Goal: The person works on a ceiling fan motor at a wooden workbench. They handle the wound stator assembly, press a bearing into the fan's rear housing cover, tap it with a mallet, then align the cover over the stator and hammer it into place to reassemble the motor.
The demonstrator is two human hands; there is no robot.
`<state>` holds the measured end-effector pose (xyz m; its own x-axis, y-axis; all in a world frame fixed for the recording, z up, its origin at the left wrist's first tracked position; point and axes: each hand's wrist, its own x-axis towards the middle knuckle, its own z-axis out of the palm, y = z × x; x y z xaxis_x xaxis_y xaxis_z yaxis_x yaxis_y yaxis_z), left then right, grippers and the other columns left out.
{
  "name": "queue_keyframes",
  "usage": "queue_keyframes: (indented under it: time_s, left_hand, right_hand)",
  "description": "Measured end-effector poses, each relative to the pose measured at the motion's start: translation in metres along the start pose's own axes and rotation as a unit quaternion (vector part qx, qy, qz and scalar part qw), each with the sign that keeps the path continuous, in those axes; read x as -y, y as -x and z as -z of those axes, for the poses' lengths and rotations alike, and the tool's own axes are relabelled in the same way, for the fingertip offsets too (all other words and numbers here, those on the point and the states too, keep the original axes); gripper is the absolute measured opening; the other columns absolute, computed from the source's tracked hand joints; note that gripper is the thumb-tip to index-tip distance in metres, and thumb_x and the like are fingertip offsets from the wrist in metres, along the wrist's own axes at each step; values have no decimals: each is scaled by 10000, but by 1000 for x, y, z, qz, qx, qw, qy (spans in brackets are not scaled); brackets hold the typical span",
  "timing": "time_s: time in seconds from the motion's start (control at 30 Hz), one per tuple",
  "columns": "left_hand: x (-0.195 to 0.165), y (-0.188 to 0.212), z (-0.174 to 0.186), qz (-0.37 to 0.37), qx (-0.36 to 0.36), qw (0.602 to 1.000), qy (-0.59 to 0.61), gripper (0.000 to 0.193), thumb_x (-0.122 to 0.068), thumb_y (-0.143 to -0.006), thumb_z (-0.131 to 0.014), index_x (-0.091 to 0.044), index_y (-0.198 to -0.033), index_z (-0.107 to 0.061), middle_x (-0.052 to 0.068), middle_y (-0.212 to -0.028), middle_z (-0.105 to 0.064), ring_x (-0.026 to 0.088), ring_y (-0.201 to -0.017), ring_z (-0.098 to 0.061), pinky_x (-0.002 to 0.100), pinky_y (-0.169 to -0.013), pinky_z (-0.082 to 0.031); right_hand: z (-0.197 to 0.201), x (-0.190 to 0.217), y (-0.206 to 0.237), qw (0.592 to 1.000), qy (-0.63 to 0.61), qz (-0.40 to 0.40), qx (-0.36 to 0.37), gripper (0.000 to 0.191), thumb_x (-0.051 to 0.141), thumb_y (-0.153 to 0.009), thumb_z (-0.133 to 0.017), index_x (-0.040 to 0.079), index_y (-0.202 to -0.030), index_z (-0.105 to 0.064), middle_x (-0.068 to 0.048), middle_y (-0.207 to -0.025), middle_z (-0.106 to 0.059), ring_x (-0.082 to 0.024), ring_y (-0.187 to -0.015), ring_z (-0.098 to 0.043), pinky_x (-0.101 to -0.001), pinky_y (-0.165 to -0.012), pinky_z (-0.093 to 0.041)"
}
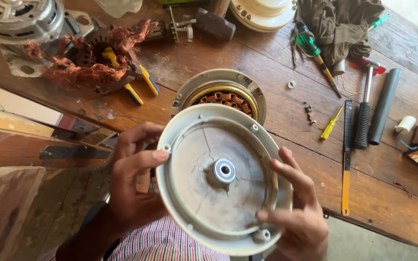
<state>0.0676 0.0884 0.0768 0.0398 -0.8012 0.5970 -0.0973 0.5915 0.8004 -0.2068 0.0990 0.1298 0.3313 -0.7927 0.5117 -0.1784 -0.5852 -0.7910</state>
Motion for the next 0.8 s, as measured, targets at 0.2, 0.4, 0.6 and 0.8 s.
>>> queue_keyframes:
  time_s: [0.2,0.4,0.6,0.8]
  left_hand:
    - [-15,4,11,32,2,999,30,752,-99,-740,-909,-130,-1360,-483,196,-1425,-431,273,-1231,-556,396,-1069,-519]
    - [-17,13,2,52,-21,998,24,835,-104,-750,-923,-97,-1402,-401,175,-1358,-394,286,-1266,-515,391,-1072,-554]
    - [-7,36,-8,130,-40,980,146,900,-126,-734,-943,-68,-1433,-380,210,-1401,-459,304,-1282,-580,437,-1067,-589]
    - [4,36,0,151,-33,985,77,711,-151,-880,-846,-12,-1414,-397,222,-1362,-536,280,-1166,-692,382,-902,-672]
  right_hand:
    - [-16,7,-1,992,-112,43,-38,244,192,-843,-780,201,-1084,-745,-168,-1364,-581,-395,-1279,-601,-600,-1148,-491]
    - [-19,7,13,996,-50,-2,-70,273,215,-852,-824,295,-1094,-724,-97,-1319,-536,-342,-1312,-548,-527,-1105,-558]
    - [-41,-23,2,983,45,107,-143,249,332,-933,-806,348,-1160,-704,-25,-1395,-511,-241,-1458,-405,-418,-1248,-369]
    - [-46,-23,-18,988,-53,-17,-144,354,469,-992,-777,174,-1165,-686,-159,-1509,-496,-311,-1557,-333,-467,-1326,-217]
